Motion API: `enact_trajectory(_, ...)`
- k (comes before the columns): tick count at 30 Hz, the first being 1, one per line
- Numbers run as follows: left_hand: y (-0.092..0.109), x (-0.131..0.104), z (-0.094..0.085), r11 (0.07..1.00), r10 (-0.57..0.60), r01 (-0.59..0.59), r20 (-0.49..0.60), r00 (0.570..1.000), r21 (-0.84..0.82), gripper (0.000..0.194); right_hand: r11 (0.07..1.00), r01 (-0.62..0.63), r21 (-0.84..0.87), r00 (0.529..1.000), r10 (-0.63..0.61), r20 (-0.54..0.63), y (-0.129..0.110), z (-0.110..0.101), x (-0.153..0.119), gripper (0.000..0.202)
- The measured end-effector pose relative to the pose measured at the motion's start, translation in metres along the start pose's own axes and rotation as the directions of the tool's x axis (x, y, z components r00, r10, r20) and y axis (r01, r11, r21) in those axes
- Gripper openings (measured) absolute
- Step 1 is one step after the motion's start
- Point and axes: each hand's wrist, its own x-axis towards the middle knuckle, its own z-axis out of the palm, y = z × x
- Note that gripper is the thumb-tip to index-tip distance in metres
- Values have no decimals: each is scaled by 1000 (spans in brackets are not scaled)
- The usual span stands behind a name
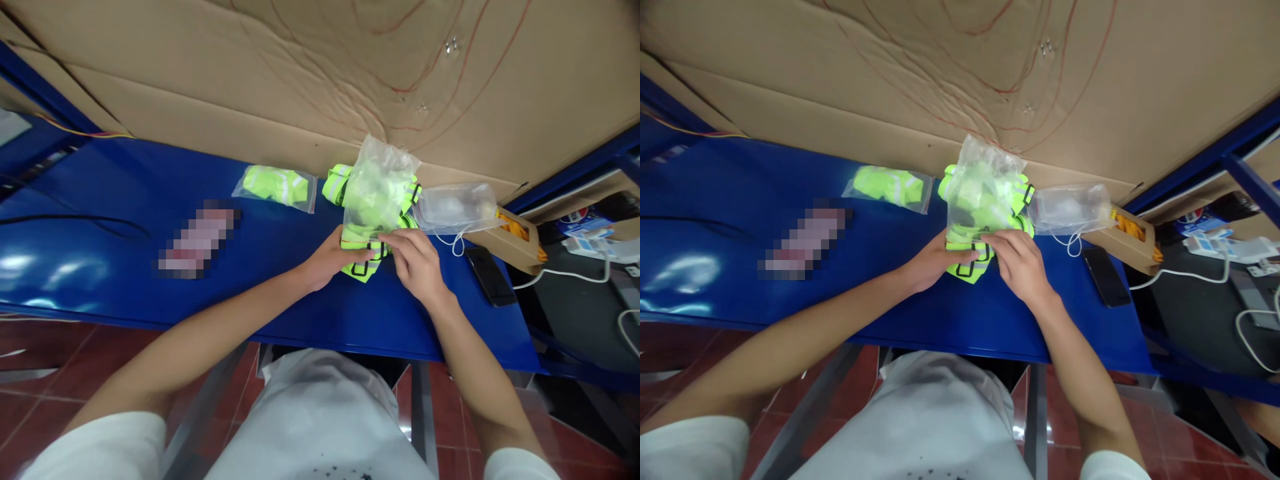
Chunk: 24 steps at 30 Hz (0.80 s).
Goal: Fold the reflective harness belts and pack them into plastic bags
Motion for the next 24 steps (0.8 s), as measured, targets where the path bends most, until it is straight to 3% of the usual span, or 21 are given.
enact_trajectory(4, 0, 3, -4, 996, -29, 29, 0, 1000, -82, 53, 1000, -4, 4, 999, 4, 41, -1, 4, -1, 42)
enact_trajectory(7, -1, 5, -5, 992, -19, 15, -36, 999, -123, 55, 995, -67, 68, 995, 61, 83, -4, 7, -1, 38)
enact_trajectory(10, -1, 6, -6, 990, 13, -20, -52, 999, -142, 60, 962, -233, 142, 972, 234, 10, -9, 14, -1, 25)
enact_trajectory(12, 1, 6, -6, 986, 53, -57, -31, 998, -158, 62, 863, -414, 291, 891, 450, -67, -13, 24, -2, 30)
enact_trajectory(13, 2, 6, -6, 983, 75, -76, -16, 997, -166, 63, 772, -495, 398, 830, 555, -45, -15, 31, -2, 40)
enact_trajectory(14, 3, 6, -5, 981, 92, -91, -4, 996, -172, 63, 660, -557, 504, 775, 631, 31, -17, 37, -3, 50)
enact_trajectory(16, 4, 6, -5, 979, 108, -106, 6, 994, -177, 66, 435, -636, 638, 705, 664, 249, -22, 50, -4, 63)
enact_trajectory(18, 3, 5, -4, 979, 106, -104, 4, 994, -175, 71, 299, -661, 688, 674, 638, 371, -27, 59, -4, 62)
enact_trajectory(24, -2, 2, -2, 980, 136, -132, 17, 991, -147, 87, 137, -626, 768, 619, 686, 383, -37, 59, 1, 57)
